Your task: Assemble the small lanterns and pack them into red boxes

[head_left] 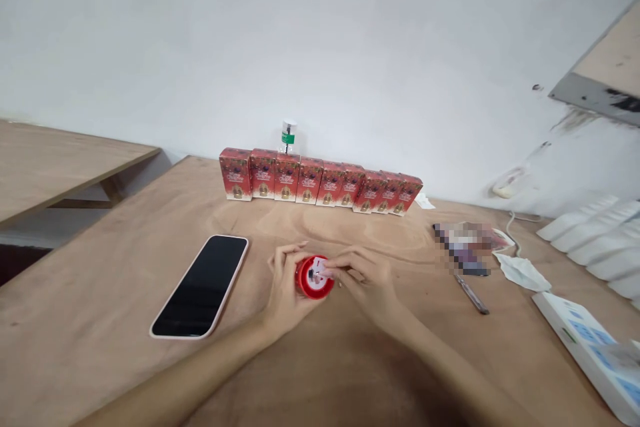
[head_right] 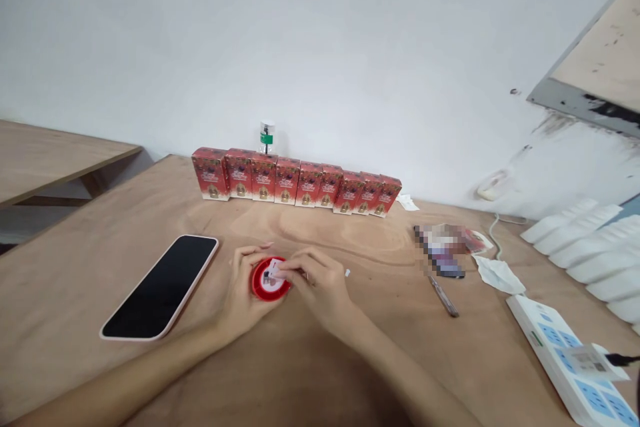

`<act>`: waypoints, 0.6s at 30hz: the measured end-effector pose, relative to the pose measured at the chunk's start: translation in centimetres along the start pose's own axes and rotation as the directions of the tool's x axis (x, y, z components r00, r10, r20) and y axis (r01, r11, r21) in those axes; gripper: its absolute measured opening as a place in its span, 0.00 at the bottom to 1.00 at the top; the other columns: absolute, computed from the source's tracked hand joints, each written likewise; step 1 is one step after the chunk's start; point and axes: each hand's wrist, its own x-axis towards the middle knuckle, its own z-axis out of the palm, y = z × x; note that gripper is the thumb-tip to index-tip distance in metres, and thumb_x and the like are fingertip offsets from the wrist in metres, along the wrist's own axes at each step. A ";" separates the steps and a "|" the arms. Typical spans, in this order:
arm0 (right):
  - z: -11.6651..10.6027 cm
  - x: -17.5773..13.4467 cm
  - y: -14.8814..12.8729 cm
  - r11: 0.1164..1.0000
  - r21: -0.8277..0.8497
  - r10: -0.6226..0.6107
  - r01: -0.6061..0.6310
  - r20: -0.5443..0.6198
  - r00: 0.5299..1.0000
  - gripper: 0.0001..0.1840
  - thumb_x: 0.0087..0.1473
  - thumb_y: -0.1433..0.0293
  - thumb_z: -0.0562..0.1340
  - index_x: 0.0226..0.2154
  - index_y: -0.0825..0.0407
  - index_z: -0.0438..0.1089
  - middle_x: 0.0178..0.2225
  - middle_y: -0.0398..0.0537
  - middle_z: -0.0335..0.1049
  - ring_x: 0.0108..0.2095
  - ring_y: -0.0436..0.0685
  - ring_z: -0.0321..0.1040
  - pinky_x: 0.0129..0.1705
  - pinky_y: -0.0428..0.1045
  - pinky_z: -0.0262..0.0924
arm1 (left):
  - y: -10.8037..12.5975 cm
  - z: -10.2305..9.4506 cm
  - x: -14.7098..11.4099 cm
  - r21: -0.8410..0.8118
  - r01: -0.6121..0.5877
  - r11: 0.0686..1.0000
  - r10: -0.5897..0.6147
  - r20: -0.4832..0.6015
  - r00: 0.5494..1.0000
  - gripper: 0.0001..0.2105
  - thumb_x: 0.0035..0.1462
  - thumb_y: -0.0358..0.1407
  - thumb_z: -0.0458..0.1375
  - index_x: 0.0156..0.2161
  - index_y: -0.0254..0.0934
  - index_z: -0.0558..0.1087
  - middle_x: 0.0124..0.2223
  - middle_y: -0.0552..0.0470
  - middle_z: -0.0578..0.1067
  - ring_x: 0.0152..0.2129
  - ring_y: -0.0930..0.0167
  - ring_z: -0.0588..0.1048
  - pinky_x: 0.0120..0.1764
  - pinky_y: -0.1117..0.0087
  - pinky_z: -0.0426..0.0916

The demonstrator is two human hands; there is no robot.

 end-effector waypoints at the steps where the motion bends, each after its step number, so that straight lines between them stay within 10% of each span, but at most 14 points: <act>1: -0.2 0.1 0.0 0.986 -0.088 -0.140 0.142 0.032 0.990 0.07 0.58 0.72 0.60 0.32 0.52 0.73 0.28 0.47 0.73 0.29 0.50 0.70 0.30 0.44 0.66 | -0.1 0.0 0.0 -0.016 -0.009 1.000 0.009 -0.013 1.000 0.20 0.46 0.34 0.64 0.45 0.39 0.62 0.44 0.46 0.64 0.45 0.59 0.68 0.45 0.56 0.65; 6: -0.7 0.4 -0.1 0.853 -0.255 -0.406 0.456 0.226 0.886 0.11 0.61 0.74 0.54 0.34 0.56 0.71 0.28 0.52 0.71 0.30 0.52 0.67 0.31 0.46 0.65 | -0.3 0.1 0.0 -0.098 -0.001 0.995 0.001 -0.001 1.000 0.20 0.46 0.33 0.63 0.45 0.39 0.62 0.42 0.47 0.65 0.40 0.63 0.70 0.39 0.61 0.68; 18: -1.7 0.5 0.8 0.899 -0.158 -0.344 0.409 0.326 0.881 0.12 0.57 0.79 0.57 0.43 0.53 0.68 0.45 0.54 0.71 0.43 0.55 0.66 0.44 0.51 0.67 | -0.5 0.4 -0.2 -0.096 0.018 0.995 -0.019 -0.009 1.000 0.22 0.45 0.33 0.64 0.45 0.39 0.62 0.41 0.49 0.67 0.36 0.66 0.71 0.36 0.65 0.69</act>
